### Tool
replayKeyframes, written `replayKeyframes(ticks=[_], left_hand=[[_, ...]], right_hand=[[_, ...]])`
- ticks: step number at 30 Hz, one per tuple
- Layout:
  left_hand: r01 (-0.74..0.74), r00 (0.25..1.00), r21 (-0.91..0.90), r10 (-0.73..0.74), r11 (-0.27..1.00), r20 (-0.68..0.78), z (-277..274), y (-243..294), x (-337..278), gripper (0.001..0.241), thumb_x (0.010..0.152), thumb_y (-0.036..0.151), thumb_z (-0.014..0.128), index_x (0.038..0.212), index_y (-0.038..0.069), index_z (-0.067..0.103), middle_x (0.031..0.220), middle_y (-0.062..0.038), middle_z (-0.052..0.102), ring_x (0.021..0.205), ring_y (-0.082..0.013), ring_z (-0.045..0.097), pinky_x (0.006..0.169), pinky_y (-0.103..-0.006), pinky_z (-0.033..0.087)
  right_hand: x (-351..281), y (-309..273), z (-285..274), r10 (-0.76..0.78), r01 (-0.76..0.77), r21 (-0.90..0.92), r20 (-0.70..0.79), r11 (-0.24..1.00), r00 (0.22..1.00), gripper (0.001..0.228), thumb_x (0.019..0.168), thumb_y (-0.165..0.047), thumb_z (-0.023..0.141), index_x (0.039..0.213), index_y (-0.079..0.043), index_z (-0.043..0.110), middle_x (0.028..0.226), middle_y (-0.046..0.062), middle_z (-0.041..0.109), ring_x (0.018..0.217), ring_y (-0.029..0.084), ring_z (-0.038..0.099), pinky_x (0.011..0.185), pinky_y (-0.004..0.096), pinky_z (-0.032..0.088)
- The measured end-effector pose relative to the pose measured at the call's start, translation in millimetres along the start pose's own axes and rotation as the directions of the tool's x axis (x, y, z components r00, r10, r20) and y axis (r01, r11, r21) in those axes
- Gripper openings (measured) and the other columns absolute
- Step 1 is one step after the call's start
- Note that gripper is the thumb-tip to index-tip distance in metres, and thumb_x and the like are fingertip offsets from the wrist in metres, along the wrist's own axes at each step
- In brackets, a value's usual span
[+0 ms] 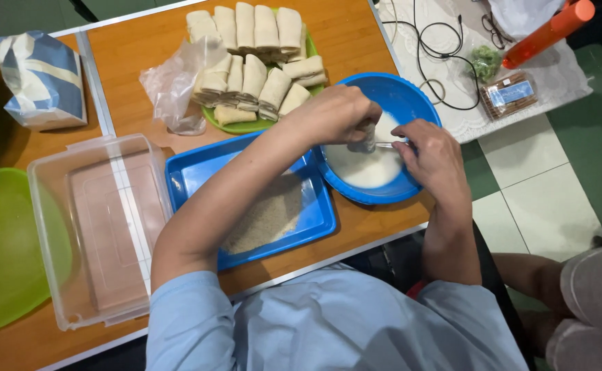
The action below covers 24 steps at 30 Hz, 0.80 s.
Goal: The recorder is dipping pastries into a batter and then coating them with breadcrumbs.
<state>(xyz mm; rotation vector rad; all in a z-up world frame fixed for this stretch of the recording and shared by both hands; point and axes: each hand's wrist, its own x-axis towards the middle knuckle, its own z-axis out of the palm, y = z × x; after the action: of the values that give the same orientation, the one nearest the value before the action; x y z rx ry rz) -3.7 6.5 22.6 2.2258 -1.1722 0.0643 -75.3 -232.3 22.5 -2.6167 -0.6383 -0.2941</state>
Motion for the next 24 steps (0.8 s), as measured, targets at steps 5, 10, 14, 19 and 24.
replayKeyframes(ticks=[5,10,14,19,24], left_hand=[[0.021,1.0,0.017,-0.02,1.0,-0.02,3.7,-0.8,-0.9,0.019,0.073,0.015,0.079,0.088,0.008,0.069,0.077,-0.013,0.071,0.078,-0.0377,0.069,0.065,-0.0506,0.053],[0.05,0.996,0.015,-0.049,0.999,-0.071,8.0,0.7,0.2,0.015,0.075,0.014,0.079,0.083,0.006,0.068,0.076,-0.016,0.069,0.076,-0.0395,0.068,0.064,-0.0508,0.052],[0.065,0.996,-0.012,-0.065,0.998,-0.062,16.0,-1.6,-1.1,0.017,0.071,0.014,0.077,0.085,0.005,0.07,0.077,-0.017,0.07,0.077,-0.04,0.068,0.066,-0.0503,0.053],[0.106,0.989,-0.002,-0.105,0.994,-0.106,19.9,1.3,-6.0,0.017,0.073,0.013,0.076,0.087,0.005,0.073,0.08,-0.02,0.07,0.08,-0.0409,0.068,0.069,-0.0505,0.054],[0.228,0.971,-0.003,-0.227,0.974,-0.069,22.2,8.4,-8.2,0.015,0.075,0.012,0.074,0.086,0.003,0.073,0.08,-0.021,0.07,0.082,-0.0405,0.069,0.071,-0.0506,0.054]], right_hand=[[-3.3,4.1,7.3,0.085,-0.086,0.194,0.014,0.977,0.996,0.025,0.089,-0.003,0.075,0.114,-0.006,0.072,0.101,0.014,0.071,0.085,0.028,0.071,0.074,0.038,0.056],[-8.7,8.4,13.5,0.129,-0.129,0.278,0.018,0.952,0.992,0.027,0.091,-0.001,0.072,0.118,-0.005,0.071,0.103,0.014,0.073,0.086,0.025,0.072,0.075,0.036,0.056],[-9.7,7.6,12.8,0.112,-0.103,0.26,-0.018,0.96,0.994,0.027,0.092,-0.002,0.072,0.118,-0.005,0.071,0.105,0.015,0.073,0.087,0.026,0.073,0.077,0.036,0.057],[-12.0,1.2,7.1,0.122,-0.107,0.188,-0.07,0.976,0.99,0.028,0.092,-0.004,0.074,0.119,-0.006,0.071,0.106,0.015,0.072,0.088,0.027,0.072,0.077,0.038,0.057],[-14.5,-11.2,-3.9,0.162,-0.144,0.158,-0.106,0.977,0.981,0.03,0.091,-0.005,0.075,0.121,-0.006,0.071,0.105,0.013,0.072,0.086,0.026,0.072,0.074,0.037,0.056]])
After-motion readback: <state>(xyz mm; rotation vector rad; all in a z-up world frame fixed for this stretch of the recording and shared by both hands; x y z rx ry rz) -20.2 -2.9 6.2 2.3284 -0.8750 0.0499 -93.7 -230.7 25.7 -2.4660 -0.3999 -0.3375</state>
